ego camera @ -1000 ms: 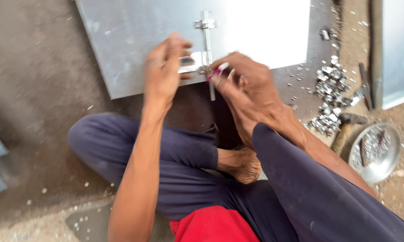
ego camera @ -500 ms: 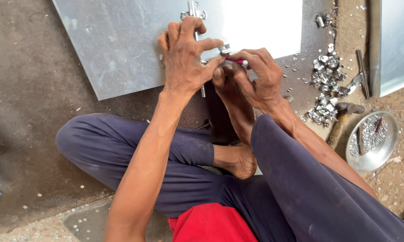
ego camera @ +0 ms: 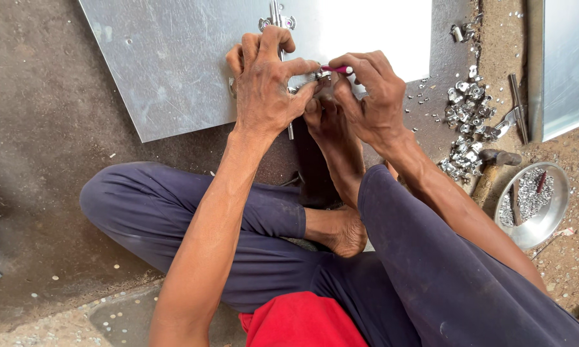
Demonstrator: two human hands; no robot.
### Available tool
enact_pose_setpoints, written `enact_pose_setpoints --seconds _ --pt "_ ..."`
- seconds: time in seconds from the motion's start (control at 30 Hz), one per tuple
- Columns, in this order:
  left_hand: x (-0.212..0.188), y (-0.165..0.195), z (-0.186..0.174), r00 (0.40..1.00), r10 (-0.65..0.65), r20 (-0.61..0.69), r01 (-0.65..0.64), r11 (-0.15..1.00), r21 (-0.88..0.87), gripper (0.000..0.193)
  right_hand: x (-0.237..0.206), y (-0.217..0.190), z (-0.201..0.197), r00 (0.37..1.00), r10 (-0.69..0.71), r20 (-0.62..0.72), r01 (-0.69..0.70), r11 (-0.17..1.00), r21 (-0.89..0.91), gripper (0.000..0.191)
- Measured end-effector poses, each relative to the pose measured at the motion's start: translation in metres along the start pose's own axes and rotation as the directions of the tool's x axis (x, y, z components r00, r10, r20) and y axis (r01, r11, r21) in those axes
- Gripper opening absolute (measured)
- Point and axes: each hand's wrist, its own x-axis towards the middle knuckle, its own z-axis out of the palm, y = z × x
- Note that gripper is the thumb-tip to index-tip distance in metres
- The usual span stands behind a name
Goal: The person sits on the floor and assembles metal parts by marking a sheet with a scribe, punching holes with a hammer and punch, and attaching a metal frame. They then use a hammer to secure the frame to the sheet.
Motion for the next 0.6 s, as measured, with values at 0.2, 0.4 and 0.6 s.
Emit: enact_pose_setpoints --seconds 0.2,0.4,0.6 --pt "-0.002 0.001 -0.007 1.0 0.01 0.011 -0.01 0.999 0.033 0.027 0.0 -0.011 -0.017 0.997 0.045 0.064 -0.048 0.998 0.049 0.014" --pt "0.005 0.009 -0.002 0.98 -0.146 -0.134 0.173 0.96 0.22 0.088 -0.047 0.005 -0.072 0.922 0.292 0.253 -0.221 0.936 -0.275 0.031" --pt "-0.024 0.014 -0.027 0.994 0.107 0.005 -0.094 0.848 0.521 0.07 -0.071 0.013 -0.064 0.904 0.265 0.335 -0.207 0.958 -0.198 0.041"
